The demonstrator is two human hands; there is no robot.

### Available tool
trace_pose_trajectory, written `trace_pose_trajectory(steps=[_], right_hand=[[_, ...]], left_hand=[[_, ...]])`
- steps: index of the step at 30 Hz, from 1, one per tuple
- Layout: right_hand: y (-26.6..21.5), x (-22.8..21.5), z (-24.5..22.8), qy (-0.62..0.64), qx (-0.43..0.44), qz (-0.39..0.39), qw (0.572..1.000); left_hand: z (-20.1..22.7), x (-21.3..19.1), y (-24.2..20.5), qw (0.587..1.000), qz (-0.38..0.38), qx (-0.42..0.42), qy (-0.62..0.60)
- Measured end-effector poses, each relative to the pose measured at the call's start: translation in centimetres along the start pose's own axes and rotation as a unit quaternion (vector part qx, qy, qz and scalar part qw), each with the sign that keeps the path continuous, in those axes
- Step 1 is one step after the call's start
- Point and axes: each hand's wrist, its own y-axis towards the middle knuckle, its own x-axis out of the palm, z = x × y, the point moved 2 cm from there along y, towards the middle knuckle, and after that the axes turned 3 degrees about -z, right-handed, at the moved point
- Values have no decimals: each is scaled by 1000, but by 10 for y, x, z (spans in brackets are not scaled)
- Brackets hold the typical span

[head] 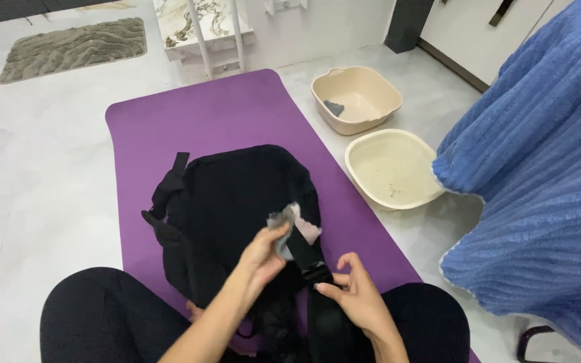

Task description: A person is cleaning a black backpack by scrubbing it with a brush and soapy water, then wiping it clean with a cloth.

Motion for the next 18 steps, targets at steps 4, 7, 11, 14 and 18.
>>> trace_pose_trajectory(steps=[4,7,11,14,18], right_hand=[[11,-6,20,22,-13,-60,998],[20,-13,32,-42,-35,-60,997],[32,-14,38,-74,-41,-54,995],[27,-3,21,-12,-4,-35,999],[36,-33,33,-60,-91,47,993]], left_hand=[[38,13,6,998,43,48,0],[66,34,10,995,56,79,3],[88,45,15,987,102,122,9],[92,53,17,975,187,119,1],[116,10,39,954,260,150,-30]])
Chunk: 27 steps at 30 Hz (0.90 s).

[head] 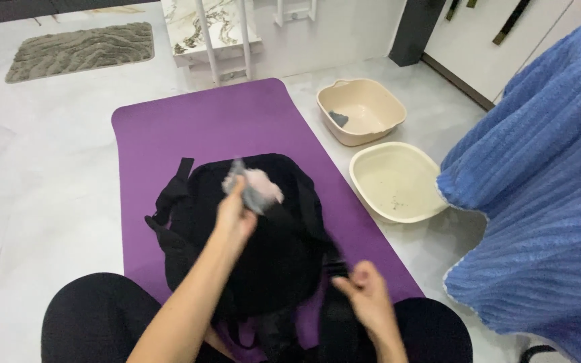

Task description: A person is cleaning a black backpack by scrubbing it with a brush and soapy water, then wiping it clean with a cloth.

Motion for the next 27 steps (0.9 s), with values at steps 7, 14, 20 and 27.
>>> trace_pose_trajectory(steps=[7,14,20,27], right_hand=[[-3,-18,-19,-261,95,195,941],[11,25,-10,-476,298,47,826],[50,-9,93,-540,317,-43,778],[30,25,0,-474,350,-29,808]], left_hand=[[56,-24,33,918,-19,174,355],[-53,-74,172,570,20,305,762],[-122,15,-95,537,-541,55,645],[-26,-18,62,659,43,437,611]])
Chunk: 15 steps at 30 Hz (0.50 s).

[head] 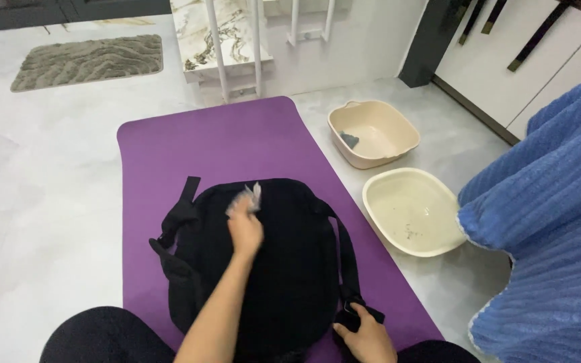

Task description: A person is cleaning a black backpack by scrubbing it with a brush and soapy water, then wiping it clean with a cloth.

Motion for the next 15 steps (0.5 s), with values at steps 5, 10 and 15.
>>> trace_pose_trajectory(steps=[5,10,15], right_hand=[[50,26,18,7,-40,26,999],[37,26,23,54,-55,41,996],[12,13,4,50,-56,17,997]], left_hand=[[86,30,-130,746,-620,172,-172],[33,22,-42,914,-336,174,-148],[3,39,-57,976,-213,-41,-12]])
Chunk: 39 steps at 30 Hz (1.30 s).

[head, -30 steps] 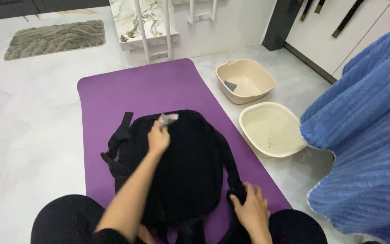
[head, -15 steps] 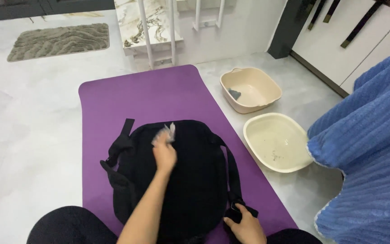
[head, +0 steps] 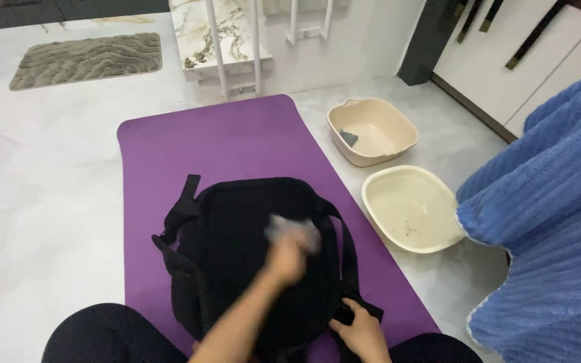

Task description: A person is cleaning a black backpack by scrubbing it with a brush and soapy water, then wiping it clean with a cloth.

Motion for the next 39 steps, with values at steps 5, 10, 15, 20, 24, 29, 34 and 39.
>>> trace_pose_trajectory(steps=[5,10,15,20,24,29,34,39], right_hand=[[57,28,46,-25,-56,21,998],[8,7,18,219,-127,104,962],[-36,-54,-68,217,-255,243,910],[13,-106,-164,99,-498,419,753],[-47,-54,-223,-56,-286,353,889],[-56,83,-214,-79,-291,22,953],[-36,109,-191,111,-150,-125,974],[-89,33,-192,541,-128,-118,823]], left_hand=[[52,20,-101,866,-460,122,-155],[10,-108,-36,960,-218,91,-149],[-7,-269,-31,967,91,-142,-193],[-4,-333,-76,824,228,-225,-467],[-20,-338,-69,755,228,-214,-577],[-49,-318,-54,771,171,-217,-574],[-41,-319,-57,789,156,-221,-552],[-37,-277,-57,818,87,-199,-532]])
